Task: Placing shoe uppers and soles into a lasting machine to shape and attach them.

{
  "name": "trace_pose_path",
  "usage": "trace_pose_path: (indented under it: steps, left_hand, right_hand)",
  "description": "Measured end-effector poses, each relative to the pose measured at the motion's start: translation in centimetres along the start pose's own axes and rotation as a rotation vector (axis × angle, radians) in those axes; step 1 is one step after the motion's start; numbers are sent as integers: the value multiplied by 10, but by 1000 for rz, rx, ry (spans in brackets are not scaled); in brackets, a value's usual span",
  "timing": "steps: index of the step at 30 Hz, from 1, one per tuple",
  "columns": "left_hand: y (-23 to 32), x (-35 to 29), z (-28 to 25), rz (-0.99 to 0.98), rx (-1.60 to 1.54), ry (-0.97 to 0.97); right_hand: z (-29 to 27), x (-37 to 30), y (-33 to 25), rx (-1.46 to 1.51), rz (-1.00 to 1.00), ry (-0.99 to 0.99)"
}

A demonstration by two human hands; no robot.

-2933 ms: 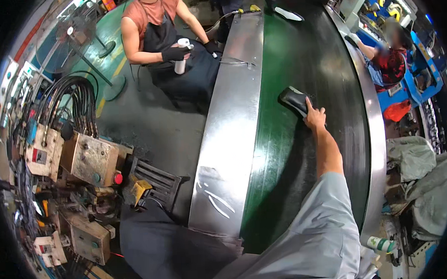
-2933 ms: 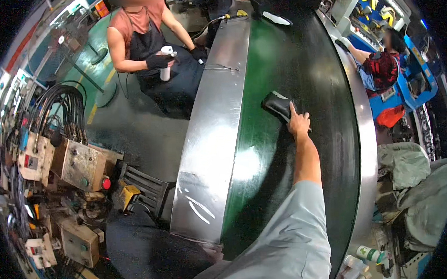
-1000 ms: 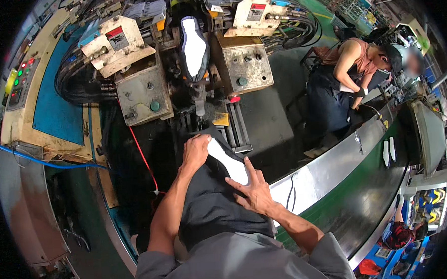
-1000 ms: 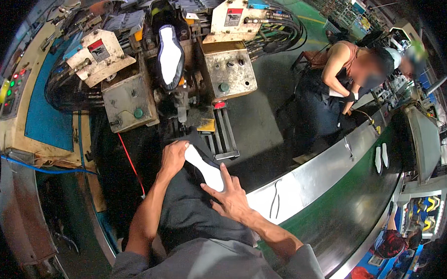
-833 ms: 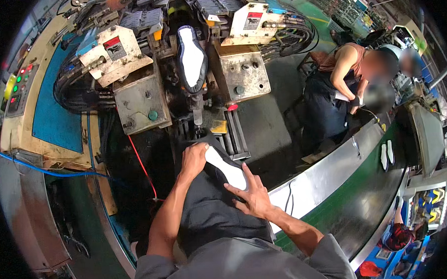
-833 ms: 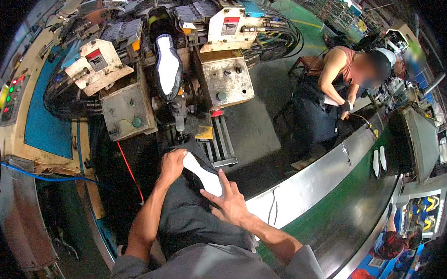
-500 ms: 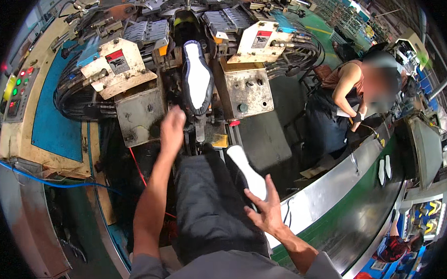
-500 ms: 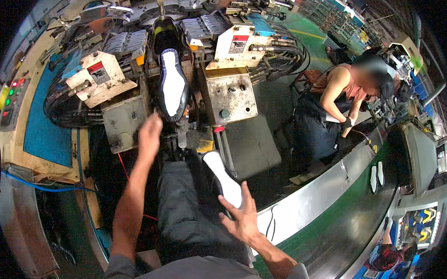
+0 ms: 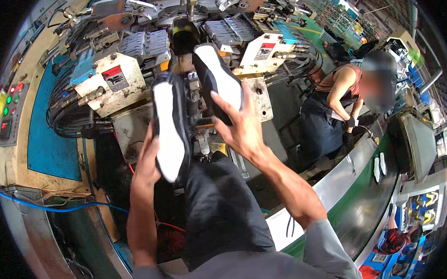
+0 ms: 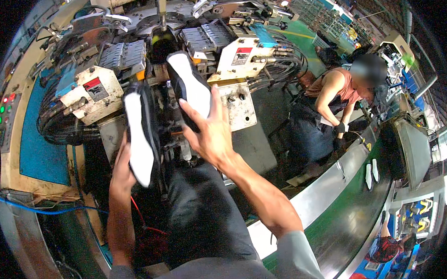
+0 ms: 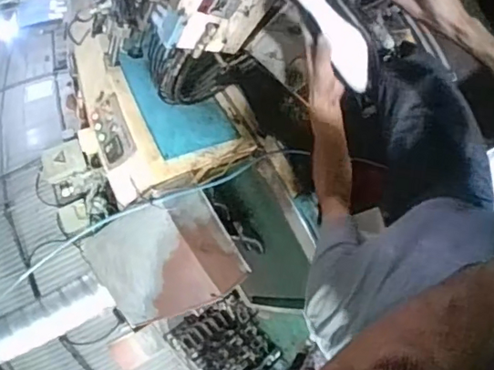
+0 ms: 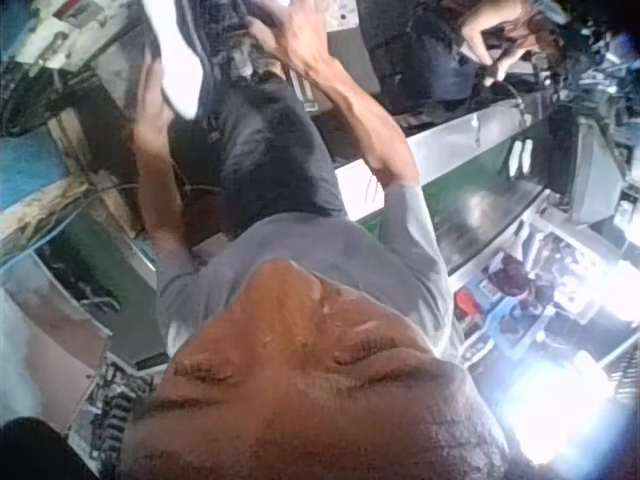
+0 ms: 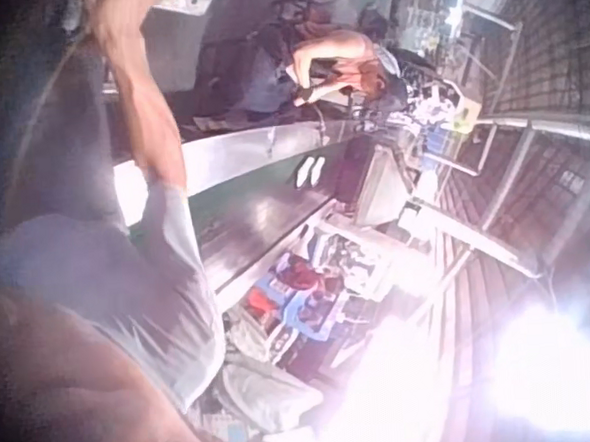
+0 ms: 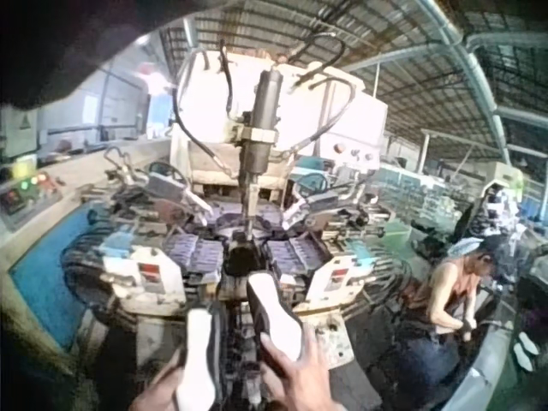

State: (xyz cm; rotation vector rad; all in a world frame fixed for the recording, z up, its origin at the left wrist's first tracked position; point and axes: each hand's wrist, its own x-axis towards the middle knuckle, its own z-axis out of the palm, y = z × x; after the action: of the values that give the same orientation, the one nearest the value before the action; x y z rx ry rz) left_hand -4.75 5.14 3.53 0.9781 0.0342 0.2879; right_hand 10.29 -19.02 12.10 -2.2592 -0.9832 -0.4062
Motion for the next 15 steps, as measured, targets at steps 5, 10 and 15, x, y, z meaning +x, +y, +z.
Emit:
trace_pose_path:
  steps: [5, 10, 15]
  left_hand:
    - [-24, -119, -32, -37, -91, 155]
    - [-65, -189, -34, -217, -152, 449]
    - [-98, -253, -6, -192, 36, 494]
  right_hand:
    - [58, 27, -5, -38, 79, -81]
    - [81, 14, -8, -118, -15, 24]
    - [91, 11, -21, -62, 94, 13]
